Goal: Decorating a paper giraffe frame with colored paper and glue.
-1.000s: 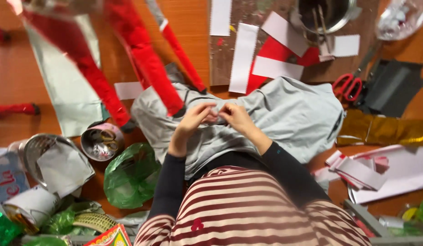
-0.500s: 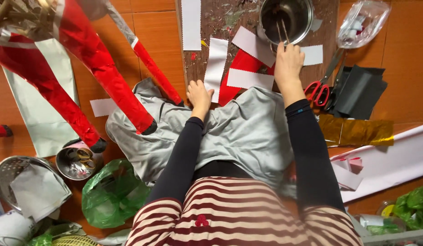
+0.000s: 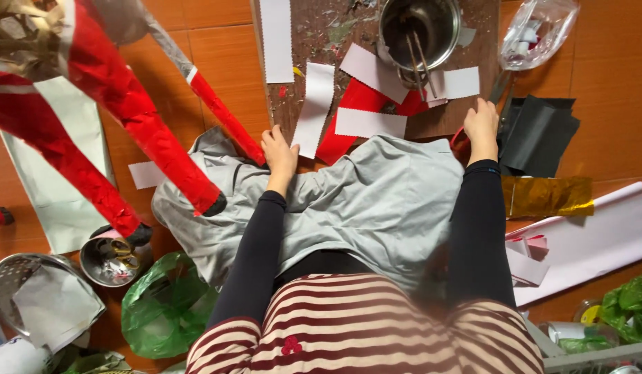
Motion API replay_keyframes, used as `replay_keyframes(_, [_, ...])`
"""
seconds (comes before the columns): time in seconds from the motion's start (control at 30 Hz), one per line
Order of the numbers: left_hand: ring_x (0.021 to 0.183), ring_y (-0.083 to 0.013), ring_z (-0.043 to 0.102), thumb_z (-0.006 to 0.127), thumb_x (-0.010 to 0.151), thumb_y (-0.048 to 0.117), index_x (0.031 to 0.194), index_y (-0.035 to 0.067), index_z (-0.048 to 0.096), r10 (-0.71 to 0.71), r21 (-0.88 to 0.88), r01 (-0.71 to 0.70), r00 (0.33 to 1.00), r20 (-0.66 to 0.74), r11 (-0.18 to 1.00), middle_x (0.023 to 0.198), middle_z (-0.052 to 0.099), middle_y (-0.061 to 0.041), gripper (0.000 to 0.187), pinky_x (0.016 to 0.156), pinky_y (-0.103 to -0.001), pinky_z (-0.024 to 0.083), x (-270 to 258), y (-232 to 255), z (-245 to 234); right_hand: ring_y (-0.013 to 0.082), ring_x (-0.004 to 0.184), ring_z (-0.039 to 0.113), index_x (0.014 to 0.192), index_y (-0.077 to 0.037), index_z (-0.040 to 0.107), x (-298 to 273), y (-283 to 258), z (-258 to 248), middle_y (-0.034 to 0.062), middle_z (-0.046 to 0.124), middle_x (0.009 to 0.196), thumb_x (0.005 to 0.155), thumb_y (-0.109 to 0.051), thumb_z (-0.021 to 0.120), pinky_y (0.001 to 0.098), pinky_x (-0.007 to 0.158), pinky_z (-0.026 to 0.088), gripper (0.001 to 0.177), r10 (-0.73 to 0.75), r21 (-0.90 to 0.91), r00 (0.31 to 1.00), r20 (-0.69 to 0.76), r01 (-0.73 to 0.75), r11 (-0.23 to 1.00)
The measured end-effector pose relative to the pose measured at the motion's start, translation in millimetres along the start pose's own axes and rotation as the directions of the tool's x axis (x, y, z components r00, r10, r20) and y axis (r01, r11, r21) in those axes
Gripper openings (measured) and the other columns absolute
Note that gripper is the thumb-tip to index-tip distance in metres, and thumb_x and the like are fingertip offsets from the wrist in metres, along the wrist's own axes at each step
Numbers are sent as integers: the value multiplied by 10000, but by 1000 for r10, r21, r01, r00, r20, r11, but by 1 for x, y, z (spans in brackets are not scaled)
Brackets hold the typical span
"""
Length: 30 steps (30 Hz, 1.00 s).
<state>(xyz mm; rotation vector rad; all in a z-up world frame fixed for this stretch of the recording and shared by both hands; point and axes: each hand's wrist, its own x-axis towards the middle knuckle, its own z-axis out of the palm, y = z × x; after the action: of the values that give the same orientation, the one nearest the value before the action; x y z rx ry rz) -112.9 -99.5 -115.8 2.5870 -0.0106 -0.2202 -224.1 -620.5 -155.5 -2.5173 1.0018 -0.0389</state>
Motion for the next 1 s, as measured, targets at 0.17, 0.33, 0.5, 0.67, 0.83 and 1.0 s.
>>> replay_keyframes(0.17, [1255, -470, 452, 861, 771, 149, 1437, 34, 408, -12, 40, 10, 999, 38, 999, 1415, 424, -262, 814, 1008, -524, 444, -2, 5, -3, 498, 1370, 416, 1438, -70, 489, 10, 3, -22, 270, 457, 1494, 973, -295, 604, 595, 1018, 356, 529, 76, -126, 995, 70, -67, 990])
replay_keyframes(0.33, [1252, -484, 448, 852, 772, 132, 1450, 3, 371, -11, 62, 6, 997, 83, 998, 1398, 432, -288, 842, 1028, -520, 441, 1, 3, 3, 447, 1387, 528, 1634, -80, 376, 25, 20, -10, 263, 542, 1514, 975, -428, 699, 477, 1158, 433, 813, 175, 6, 971, 160, -178, 984])
replay_keyframes(0.5, [1174, -480, 479, 843, 746, 102, 1395, -21, 381, -54, 142, 49, 998, 32, 989, 1276, 466, -303, 806, 997, -515, 457, 5, -3, 20, 453, 1321, 517, 1589, -76, 370, 15, 36, -2, 279, 499, 1475, 802, -278, 840, 472, 1084, 444, 939, 85, -22, 990, 108, -83, 996])
replay_keyframes(0.67, [1111, -461, 523, 722, 765, -19, 1295, -20, 445, -109, 242, 109, 994, -13, 964, 1190, 498, -298, 598, 946, -482, 493, -5, -18, 36, 447, 1333, 523, 1596, -100, 389, -9, 41, 5, 269, 513, 1474, 810, -287, 859, 478, 1097, 451, 935, 77, -43, 993, 87, -74, 996])
replay_keyframes(0.83, [1070, -469, 553, 608, 886, -29, 1223, -49, 475, -62, 223, 70, 997, -44, 972, 1149, 519, -309, 363, 910, -485, 515, -29, -25, 31, 458, 1297, 520, 1590, -81, 361, -27, 30, -7, 282, 490, 1461, 786, -291, 856, 486, 1056, 449, 967, 86, -52, 989, 117, -81, 995])
replay_keyframes(1.0, [1064, -448, 543, 596, 832, -38, 1201, -70, 499, 5, 227, 9, 998, -60, 974, 1190, 515, -301, 384, 878, -474, 516, -42, -5, 4, 442, 1211, 582, 1446, -8, 507, 0, 13, -6, 278, 608, 1300, 959, -285, 759, 490, 1020, 469, 614, -41, 90, 996, -85, 49, 995])
